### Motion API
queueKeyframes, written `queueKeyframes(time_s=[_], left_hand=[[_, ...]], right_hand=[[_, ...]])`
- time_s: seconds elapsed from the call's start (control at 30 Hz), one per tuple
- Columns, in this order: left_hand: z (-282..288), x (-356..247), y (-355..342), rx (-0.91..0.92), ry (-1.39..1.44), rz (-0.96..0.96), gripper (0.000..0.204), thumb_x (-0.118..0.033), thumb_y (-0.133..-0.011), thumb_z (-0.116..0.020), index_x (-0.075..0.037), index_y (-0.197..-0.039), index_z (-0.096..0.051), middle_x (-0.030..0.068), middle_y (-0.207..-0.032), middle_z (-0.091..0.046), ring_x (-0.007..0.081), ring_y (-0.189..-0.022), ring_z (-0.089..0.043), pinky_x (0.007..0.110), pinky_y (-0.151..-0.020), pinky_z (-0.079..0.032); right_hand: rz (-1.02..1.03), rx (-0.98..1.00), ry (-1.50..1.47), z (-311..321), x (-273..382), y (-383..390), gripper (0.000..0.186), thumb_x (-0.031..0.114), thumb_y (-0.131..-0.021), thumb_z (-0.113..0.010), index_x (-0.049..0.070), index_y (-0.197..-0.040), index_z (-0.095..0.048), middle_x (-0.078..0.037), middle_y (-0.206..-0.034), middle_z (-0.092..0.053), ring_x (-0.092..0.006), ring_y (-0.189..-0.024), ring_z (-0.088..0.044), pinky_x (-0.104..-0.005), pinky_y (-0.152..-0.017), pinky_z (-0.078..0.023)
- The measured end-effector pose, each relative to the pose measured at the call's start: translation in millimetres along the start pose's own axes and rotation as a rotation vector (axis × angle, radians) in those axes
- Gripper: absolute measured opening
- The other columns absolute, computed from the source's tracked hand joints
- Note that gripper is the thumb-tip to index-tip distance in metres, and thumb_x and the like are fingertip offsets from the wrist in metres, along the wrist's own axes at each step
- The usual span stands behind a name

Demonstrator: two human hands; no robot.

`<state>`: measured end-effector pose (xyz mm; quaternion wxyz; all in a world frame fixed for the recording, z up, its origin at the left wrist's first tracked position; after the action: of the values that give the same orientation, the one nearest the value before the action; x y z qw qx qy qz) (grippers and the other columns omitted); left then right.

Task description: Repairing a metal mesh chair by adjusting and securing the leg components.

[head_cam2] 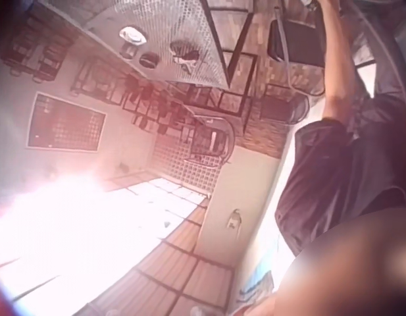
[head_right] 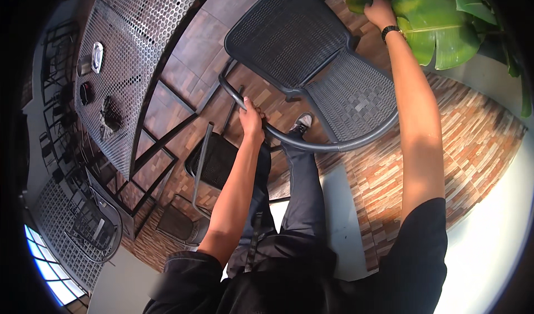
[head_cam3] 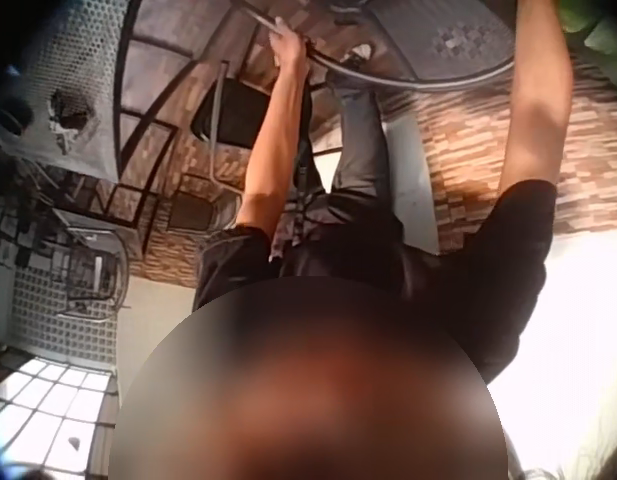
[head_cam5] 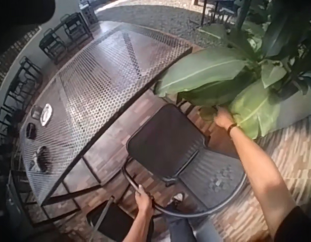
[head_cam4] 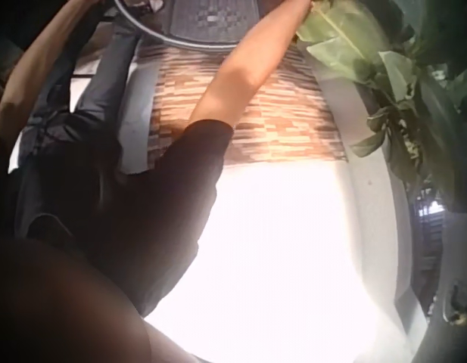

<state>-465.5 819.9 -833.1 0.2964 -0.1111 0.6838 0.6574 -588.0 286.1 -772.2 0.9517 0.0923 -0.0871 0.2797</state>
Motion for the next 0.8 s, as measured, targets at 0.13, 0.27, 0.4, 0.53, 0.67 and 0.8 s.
queueKeyframes(time_s=[0.13, 0.27, 0.4, 0.53, 0.67, 0.8], left_hand=[[28, -5, -8, -0.084, -0.351, -0.080, 0.050, -0.045, -0.099, -0.061, -0.004, -0.119, -0.040, 0.0123, -0.092, -0.054, 0.0262, -0.083, -0.060, 0.048, -0.077, -0.054], [13, -49, 34, -0.251, -0.917, -0.339, 0.112, -0.055, -0.083, -0.074, -0.001, -0.160, -0.013, 0.0313, -0.158, -0.025, 0.0455, -0.147, -0.027, 0.058, -0.116, -0.027], [-9, -104, 81, -0.097, -1.075, -0.727, 0.099, -0.049, -0.084, -0.074, -0.005, -0.158, -0.026, 0.0289, -0.162, -0.020, 0.0465, -0.149, -0.020, 0.058, -0.118, -0.023], [27, -143, 108, 0.005, -1.082, -0.979, 0.081, -0.043, -0.084, -0.074, -0.008, -0.150, -0.043, 0.0253, -0.159, -0.030, 0.0473, -0.147, -0.026, 0.058, -0.117, -0.025], [90, -187, 130, -0.055, -1.051, -1.093, 0.067, -0.041, -0.086, -0.072, -0.011, -0.142, -0.052, 0.0229, -0.154, -0.038, 0.0439, -0.146, -0.029, 0.056, -0.117, -0.025], [187, -242, 132, -0.173, -0.994, -1.154, 0.058, -0.037, -0.085, -0.073, -0.011, -0.135, -0.058, 0.0197, -0.147, -0.044, 0.0409, -0.143, -0.034, 0.056, -0.114, -0.027]], right_hand=[[0.009, -0.100, 0.098, -1, 74, 58, 0.049, 0.031, -0.092, -0.058, 0.013, -0.137, -0.059, -0.030, -0.141, -0.050, -0.0526, -0.131, -0.043, -0.0562, -0.109, -0.040], [0.320, -0.168, 0.024, 2, 165, 142, 0.054, 0.037, -0.095, -0.061, 0.019, -0.145, -0.054, -0.022, -0.153, -0.039, -0.0459, -0.142, -0.031, -0.0545, -0.118, -0.028], [0.368, -0.086, -0.083, 20, 235, 205, 0.055, 0.039, -0.097, -0.060, 0.014, -0.146, -0.052, -0.024, -0.156, -0.036, -0.0467, -0.144, -0.028, -0.0566, -0.118, -0.026], [0.407, 0.061, -0.107, 25, 316, 274, 0.055, 0.041, -0.100, -0.056, 0.014, -0.148, -0.049, -0.025, -0.159, -0.032, -0.0484, -0.145, -0.027, -0.0572, -0.119, -0.026], [0.514, 0.049, -0.121, 43, 391, 327, 0.057, 0.040, -0.099, -0.058, 0.013, -0.147, -0.048, -0.025, -0.157, -0.034, -0.0492, -0.143, -0.031, -0.0573, -0.117, -0.029], [0.655, 0.062, -0.138, 51, 498, 356, 0.057, 0.040, -0.098, -0.059, 0.012, -0.147, -0.048, -0.025, -0.155, -0.036, -0.0486, -0.142, -0.032, -0.0566, -0.116, -0.031]])
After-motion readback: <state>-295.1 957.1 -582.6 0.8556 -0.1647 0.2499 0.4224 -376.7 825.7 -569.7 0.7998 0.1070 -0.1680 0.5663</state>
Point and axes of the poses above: each hand's wrist, its own y-axis away from the middle knuckle, its own z-axis out of the back of the hand, x = y × z, the point moved 9 cm from there along -y, towards the middle knuckle
